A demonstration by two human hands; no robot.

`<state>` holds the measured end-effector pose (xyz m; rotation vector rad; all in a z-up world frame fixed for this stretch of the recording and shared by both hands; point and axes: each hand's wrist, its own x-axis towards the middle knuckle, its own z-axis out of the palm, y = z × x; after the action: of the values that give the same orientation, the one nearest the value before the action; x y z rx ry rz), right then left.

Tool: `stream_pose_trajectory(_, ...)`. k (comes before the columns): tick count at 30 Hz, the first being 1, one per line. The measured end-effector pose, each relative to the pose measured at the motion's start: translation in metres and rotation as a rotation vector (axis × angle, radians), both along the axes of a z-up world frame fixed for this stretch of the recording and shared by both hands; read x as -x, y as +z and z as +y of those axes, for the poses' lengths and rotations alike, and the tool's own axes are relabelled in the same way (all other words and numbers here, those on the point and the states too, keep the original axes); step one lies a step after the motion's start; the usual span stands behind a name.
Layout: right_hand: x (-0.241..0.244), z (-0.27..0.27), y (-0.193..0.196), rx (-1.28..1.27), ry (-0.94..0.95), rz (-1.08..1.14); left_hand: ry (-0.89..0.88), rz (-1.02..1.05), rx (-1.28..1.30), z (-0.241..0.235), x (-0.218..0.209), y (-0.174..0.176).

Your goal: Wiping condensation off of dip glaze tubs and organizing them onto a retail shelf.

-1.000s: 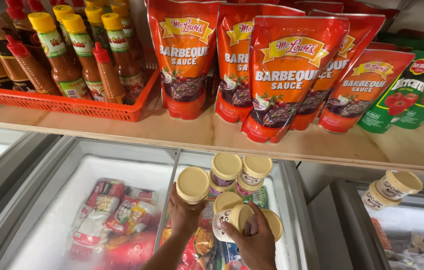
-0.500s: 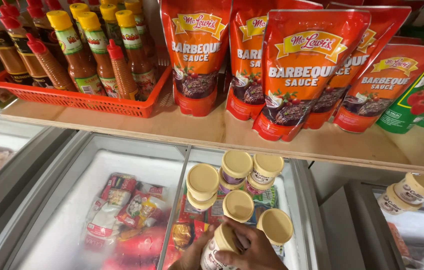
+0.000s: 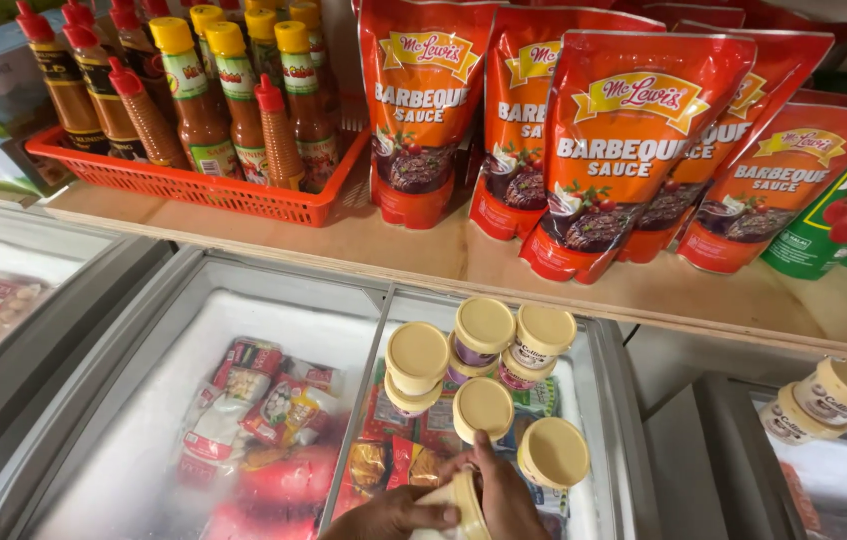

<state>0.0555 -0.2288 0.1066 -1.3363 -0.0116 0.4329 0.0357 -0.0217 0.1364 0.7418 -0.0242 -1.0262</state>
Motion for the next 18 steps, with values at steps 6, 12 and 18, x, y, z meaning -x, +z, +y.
stream_pose_trajectory(6, 0.007, 0.018, 0.062, 0.716, -0.36, 0.045, -0.119, -0.296, -0.357, 0.001, 0.002, -0.011)
stream_pose_trajectory(12, -0.008, 0.0, 0.073, 0.095, -0.722, 0.104, -0.052, -0.236, -0.125, -0.016, 0.006, -0.028)
stream_pose_trajectory(18, 0.013, 0.004, 0.038, 0.174, -0.152, -0.204, 0.06, -0.027, 0.121, -0.02, 0.005, -0.022)
